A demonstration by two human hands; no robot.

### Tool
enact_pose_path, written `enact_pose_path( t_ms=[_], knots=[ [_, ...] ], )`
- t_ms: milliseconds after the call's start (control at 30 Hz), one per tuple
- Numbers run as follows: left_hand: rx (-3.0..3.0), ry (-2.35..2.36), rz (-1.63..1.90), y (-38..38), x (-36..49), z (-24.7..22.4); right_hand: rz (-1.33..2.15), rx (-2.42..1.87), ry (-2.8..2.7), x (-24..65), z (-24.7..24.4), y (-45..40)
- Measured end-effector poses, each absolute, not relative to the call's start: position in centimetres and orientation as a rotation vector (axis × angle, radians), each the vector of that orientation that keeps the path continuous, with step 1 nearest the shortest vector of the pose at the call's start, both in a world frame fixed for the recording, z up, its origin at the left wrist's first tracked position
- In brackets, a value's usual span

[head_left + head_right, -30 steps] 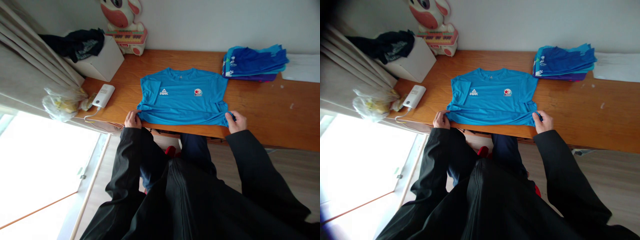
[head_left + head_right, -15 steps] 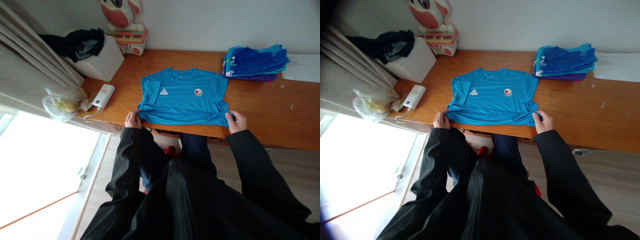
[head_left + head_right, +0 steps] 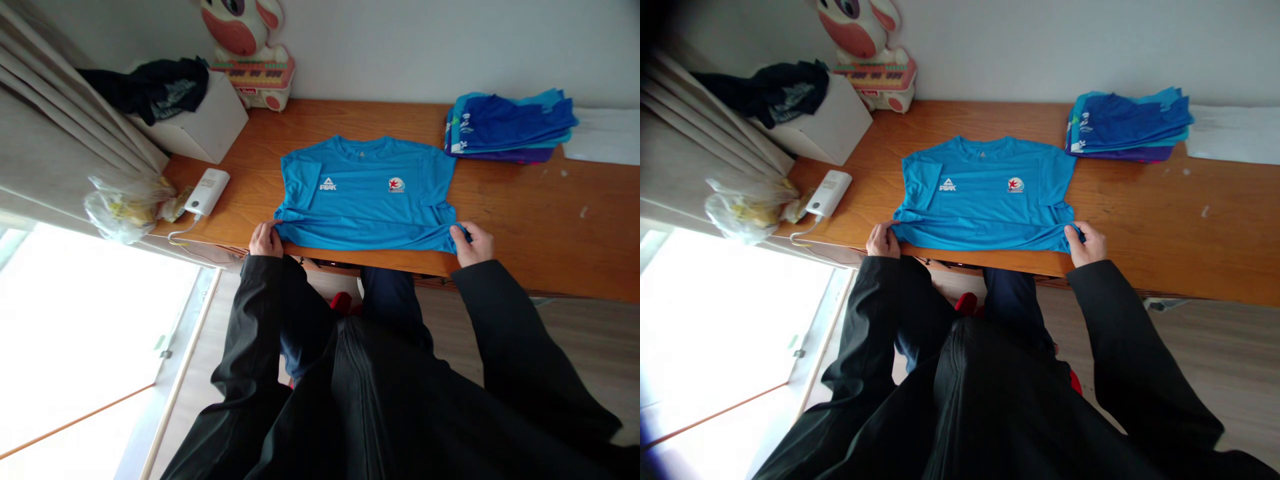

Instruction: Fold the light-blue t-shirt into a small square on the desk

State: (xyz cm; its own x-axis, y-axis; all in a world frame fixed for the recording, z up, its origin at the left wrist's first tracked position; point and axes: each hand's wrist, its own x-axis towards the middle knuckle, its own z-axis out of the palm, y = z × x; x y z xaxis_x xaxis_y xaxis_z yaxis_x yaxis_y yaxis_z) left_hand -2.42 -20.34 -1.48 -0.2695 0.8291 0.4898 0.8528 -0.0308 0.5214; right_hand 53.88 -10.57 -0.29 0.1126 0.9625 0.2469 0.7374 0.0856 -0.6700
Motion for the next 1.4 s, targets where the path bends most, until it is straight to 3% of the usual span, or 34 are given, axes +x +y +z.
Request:
enact_pose_path(
  t_ms=[300, 833, 1400],
  knots=[
    [-1.896, -2.190, -1.211, -20.5, -2.2, -0.9, 0.394, -1.662, -1.689, 53.9, -0.7, -10.4],
    [-1.871, -2.211, -1.192, -20.6, -1.8, -0.5, 0.592, -1.792, -1.540, 51.2, 3.7, -11.6],
    [-1.884, -2.203, -1.204, -20.4, -2.3, -1.2, 0.541, -1.760, -1.608, 52.6, 1.9, -11.1]
  ],
)
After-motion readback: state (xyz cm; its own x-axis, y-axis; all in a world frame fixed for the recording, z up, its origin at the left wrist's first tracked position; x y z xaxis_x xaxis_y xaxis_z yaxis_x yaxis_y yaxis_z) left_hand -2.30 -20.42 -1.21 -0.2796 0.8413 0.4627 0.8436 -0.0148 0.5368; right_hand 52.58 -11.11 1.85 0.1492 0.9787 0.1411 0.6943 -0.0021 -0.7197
